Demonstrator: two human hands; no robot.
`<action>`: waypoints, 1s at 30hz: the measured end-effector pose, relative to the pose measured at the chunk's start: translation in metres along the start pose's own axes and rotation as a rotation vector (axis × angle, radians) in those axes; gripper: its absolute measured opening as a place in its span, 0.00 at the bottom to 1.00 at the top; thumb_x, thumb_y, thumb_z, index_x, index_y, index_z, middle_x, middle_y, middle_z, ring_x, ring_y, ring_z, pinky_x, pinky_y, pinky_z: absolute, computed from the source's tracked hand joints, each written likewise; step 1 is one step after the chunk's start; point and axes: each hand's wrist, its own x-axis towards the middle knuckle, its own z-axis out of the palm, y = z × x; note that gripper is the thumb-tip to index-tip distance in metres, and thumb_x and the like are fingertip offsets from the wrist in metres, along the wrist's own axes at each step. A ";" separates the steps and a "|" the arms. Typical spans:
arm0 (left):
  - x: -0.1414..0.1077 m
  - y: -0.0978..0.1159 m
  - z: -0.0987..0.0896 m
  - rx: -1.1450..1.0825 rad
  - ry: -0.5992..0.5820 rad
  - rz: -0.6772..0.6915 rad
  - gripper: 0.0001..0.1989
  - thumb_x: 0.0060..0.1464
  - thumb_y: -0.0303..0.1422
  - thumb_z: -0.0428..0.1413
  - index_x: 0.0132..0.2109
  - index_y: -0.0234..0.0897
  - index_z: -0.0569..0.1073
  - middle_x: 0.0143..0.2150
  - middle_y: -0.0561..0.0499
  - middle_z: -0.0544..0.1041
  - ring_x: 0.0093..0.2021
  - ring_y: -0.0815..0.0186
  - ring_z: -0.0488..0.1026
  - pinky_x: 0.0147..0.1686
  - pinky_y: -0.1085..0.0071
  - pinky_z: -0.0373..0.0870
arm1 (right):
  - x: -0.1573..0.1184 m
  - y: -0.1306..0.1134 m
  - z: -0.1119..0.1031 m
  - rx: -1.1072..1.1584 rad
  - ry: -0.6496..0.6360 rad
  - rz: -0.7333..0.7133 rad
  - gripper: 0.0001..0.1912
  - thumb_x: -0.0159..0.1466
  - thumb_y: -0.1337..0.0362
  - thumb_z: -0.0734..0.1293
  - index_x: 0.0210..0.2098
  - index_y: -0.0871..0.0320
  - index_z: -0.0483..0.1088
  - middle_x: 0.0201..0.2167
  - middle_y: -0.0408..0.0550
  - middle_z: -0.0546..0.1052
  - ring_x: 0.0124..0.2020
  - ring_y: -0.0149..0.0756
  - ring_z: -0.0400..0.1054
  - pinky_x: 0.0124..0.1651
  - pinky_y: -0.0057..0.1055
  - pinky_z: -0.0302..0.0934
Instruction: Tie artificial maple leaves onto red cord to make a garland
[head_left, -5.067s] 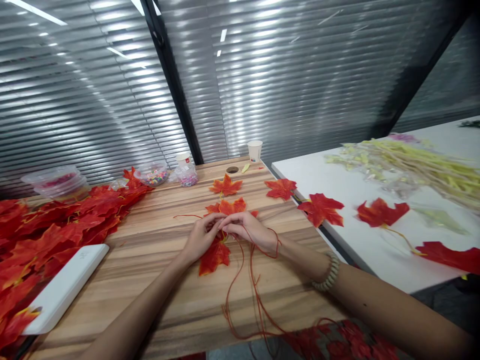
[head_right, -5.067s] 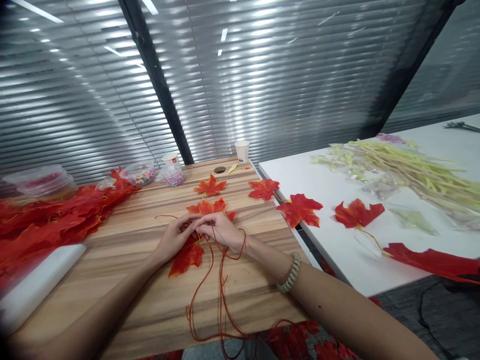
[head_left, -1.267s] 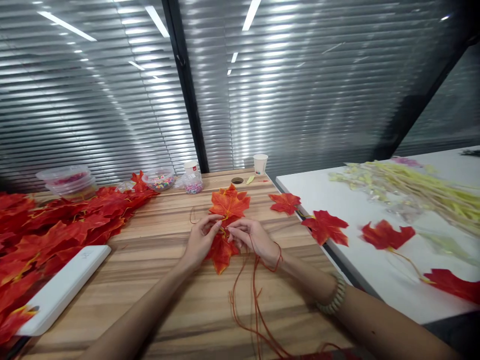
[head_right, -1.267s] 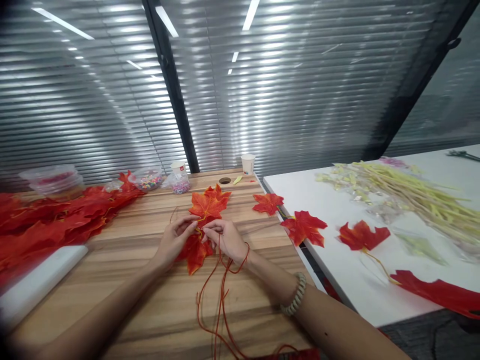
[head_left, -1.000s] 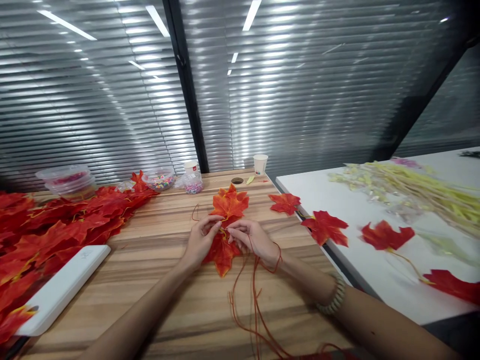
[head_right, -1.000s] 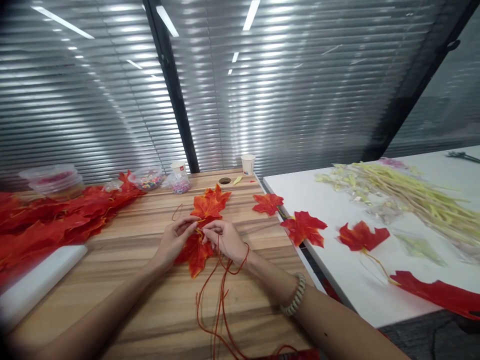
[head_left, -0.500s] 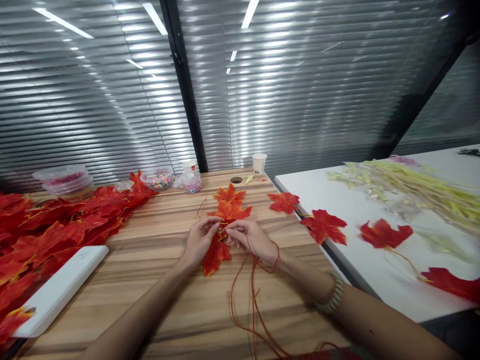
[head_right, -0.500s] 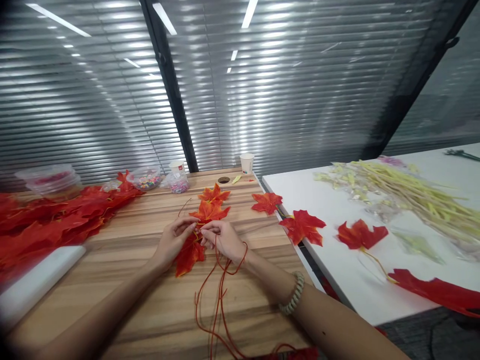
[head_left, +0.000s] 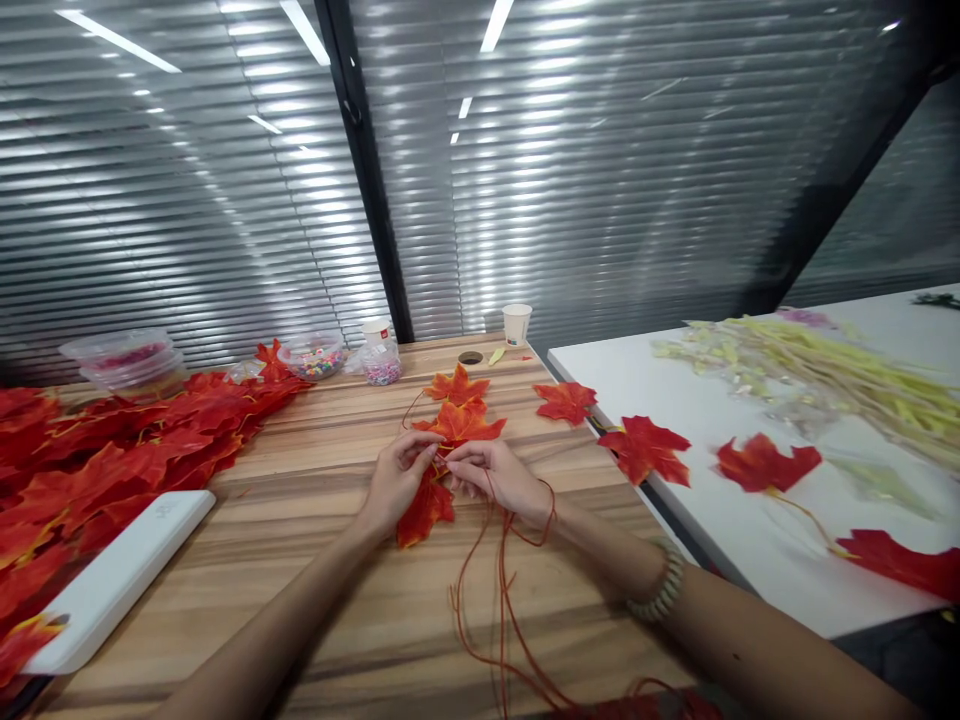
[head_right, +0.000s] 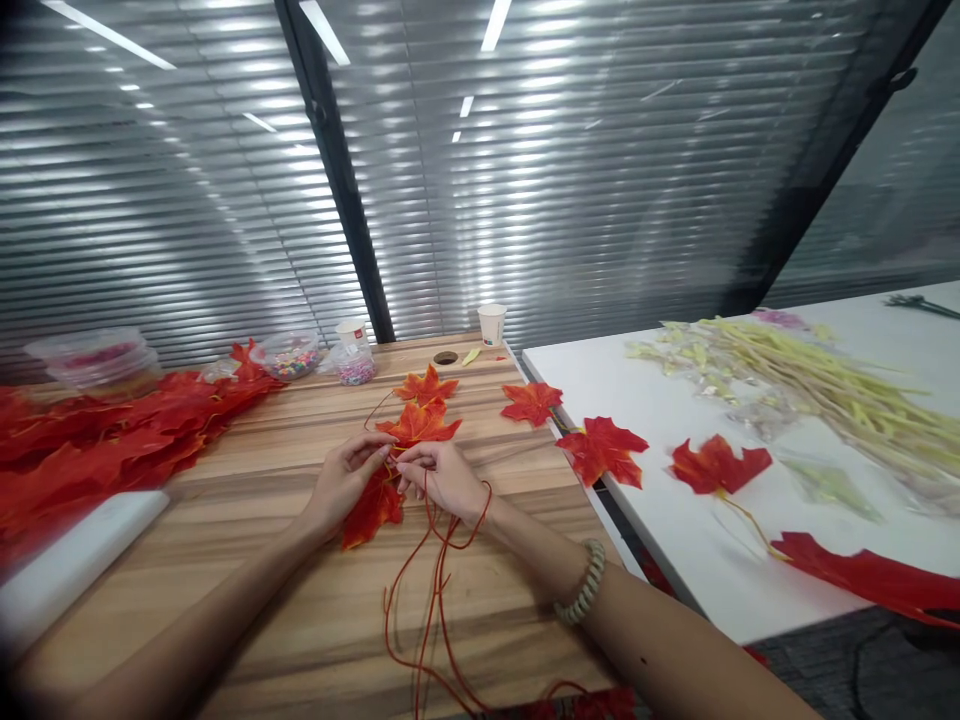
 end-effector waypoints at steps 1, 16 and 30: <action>0.000 0.000 0.000 -0.003 0.002 -0.001 0.08 0.47 0.32 0.55 0.36 0.34 0.74 0.37 0.46 0.75 0.39 0.64 0.72 0.40 0.69 0.67 | 0.000 0.000 0.000 0.001 -0.006 -0.002 0.12 0.54 0.59 0.65 0.30 0.64 0.68 0.19 0.43 0.70 0.18 0.24 0.58 0.22 0.23 0.53; -0.001 0.003 0.001 -0.042 -0.013 -0.055 0.10 0.46 0.34 0.56 0.36 0.32 0.73 0.37 0.46 0.75 0.38 0.64 0.72 0.39 0.69 0.68 | 0.000 0.007 -0.002 -0.041 -0.060 -0.044 0.14 0.56 0.57 0.64 0.32 0.64 0.69 0.21 0.45 0.71 0.20 0.24 0.59 0.23 0.23 0.54; -0.002 0.004 0.002 0.061 -0.036 0.021 0.08 0.46 0.33 0.55 0.34 0.34 0.74 0.35 0.47 0.75 0.36 0.64 0.72 0.39 0.69 0.67 | -0.001 0.004 -0.001 -0.036 -0.093 0.004 0.12 0.56 0.59 0.64 0.31 0.64 0.68 0.20 0.44 0.70 0.19 0.23 0.60 0.24 0.22 0.54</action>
